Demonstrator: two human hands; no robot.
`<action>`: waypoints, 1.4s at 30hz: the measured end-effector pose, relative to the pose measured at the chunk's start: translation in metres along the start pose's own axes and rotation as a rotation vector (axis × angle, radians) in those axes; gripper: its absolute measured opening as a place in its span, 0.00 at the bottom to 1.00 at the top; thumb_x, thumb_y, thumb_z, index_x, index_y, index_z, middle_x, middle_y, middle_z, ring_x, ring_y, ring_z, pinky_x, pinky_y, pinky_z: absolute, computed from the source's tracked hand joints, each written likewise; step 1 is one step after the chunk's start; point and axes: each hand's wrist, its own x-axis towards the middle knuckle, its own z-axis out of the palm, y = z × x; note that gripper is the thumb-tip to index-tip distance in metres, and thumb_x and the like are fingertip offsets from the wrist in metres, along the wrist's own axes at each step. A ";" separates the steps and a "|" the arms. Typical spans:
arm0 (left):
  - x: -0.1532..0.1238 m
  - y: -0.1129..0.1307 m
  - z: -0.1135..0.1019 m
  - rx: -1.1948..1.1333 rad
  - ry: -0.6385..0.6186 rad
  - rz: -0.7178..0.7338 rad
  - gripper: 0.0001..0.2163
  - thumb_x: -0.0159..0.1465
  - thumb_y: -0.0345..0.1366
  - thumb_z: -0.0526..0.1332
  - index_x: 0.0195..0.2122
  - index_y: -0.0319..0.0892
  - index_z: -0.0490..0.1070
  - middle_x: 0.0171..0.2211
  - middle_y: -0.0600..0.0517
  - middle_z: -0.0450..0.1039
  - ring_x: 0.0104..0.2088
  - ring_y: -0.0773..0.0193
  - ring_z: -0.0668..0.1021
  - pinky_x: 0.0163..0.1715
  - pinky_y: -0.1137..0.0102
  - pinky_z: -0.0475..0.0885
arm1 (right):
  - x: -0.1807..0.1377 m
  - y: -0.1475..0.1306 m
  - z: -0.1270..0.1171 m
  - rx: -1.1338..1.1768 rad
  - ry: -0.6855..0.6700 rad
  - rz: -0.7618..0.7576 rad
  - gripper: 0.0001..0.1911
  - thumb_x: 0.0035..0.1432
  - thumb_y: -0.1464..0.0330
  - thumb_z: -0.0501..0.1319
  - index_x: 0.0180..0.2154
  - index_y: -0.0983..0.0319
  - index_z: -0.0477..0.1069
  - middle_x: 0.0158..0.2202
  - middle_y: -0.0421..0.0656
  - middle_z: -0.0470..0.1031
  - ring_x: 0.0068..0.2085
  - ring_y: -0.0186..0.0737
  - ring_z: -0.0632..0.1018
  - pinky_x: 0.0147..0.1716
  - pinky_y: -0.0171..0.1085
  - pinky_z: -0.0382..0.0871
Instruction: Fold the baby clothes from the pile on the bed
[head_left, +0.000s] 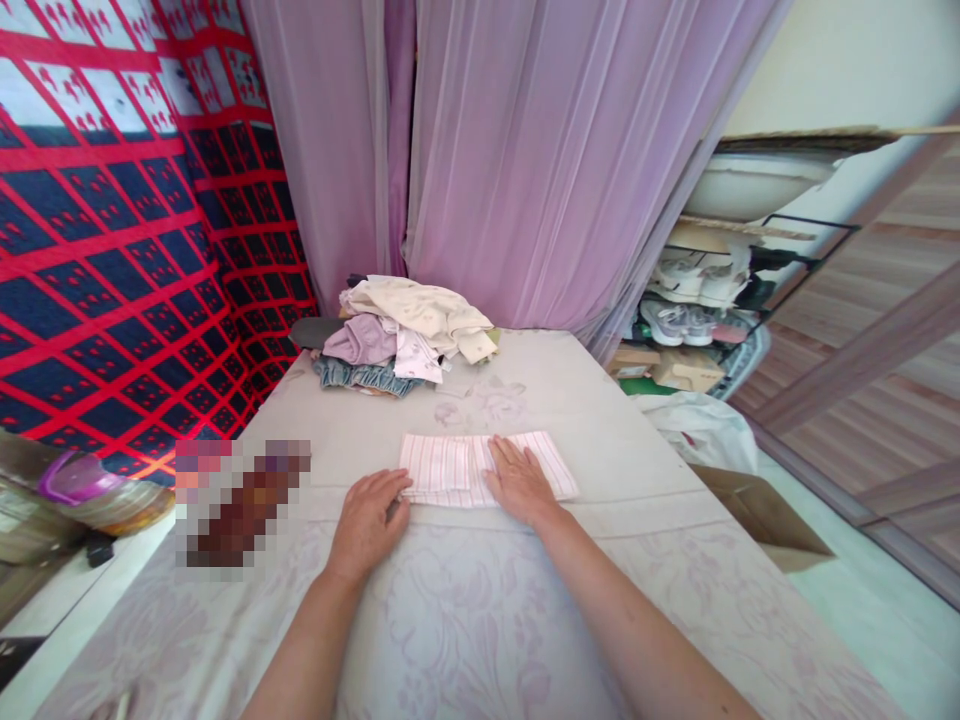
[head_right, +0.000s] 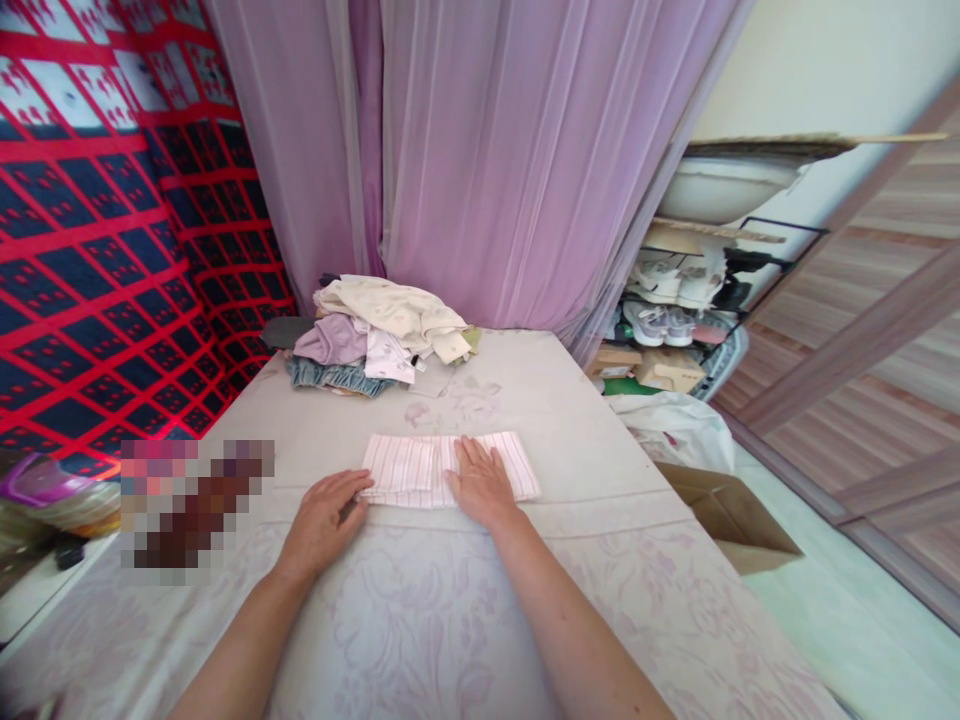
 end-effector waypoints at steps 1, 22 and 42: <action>0.000 0.000 0.000 -0.002 0.006 0.003 0.14 0.60 0.34 0.55 0.45 0.47 0.74 0.49 0.50 0.75 0.52 0.55 0.74 0.54 0.53 0.66 | -0.001 0.000 0.001 0.003 0.018 -0.003 0.28 0.64 0.61 0.48 0.63 0.63 0.55 0.66 0.50 0.52 0.66 0.45 0.55 0.62 0.53 0.45; 0.001 -0.003 0.000 0.019 0.008 0.032 0.14 0.61 0.36 0.55 0.45 0.46 0.74 0.49 0.50 0.76 0.51 0.55 0.74 0.52 0.55 0.68 | -0.064 -0.008 0.022 0.182 0.485 -0.292 0.17 0.61 0.71 0.51 0.47 0.58 0.74 0.51 0.45 0.74 0.57 0.43 0.68 0.58 0.48 0.60; 0.060 0.118 0.015 0.002 -0.167 0.262 0.08 0.64 0.36 0.58 0.40 0.47 0.76 0.36 0.51 0.76 0.40 0.60 0.75 0.43 0.64 0.67 | -0.083 0.110 0.006 0.246 0.596 -0.015 0.11 0.61 0.66 0.53 0.36 0.57 0.74 0.39 0.44 0.76 0.43 0.42 0.73 0.46 0.41 0.68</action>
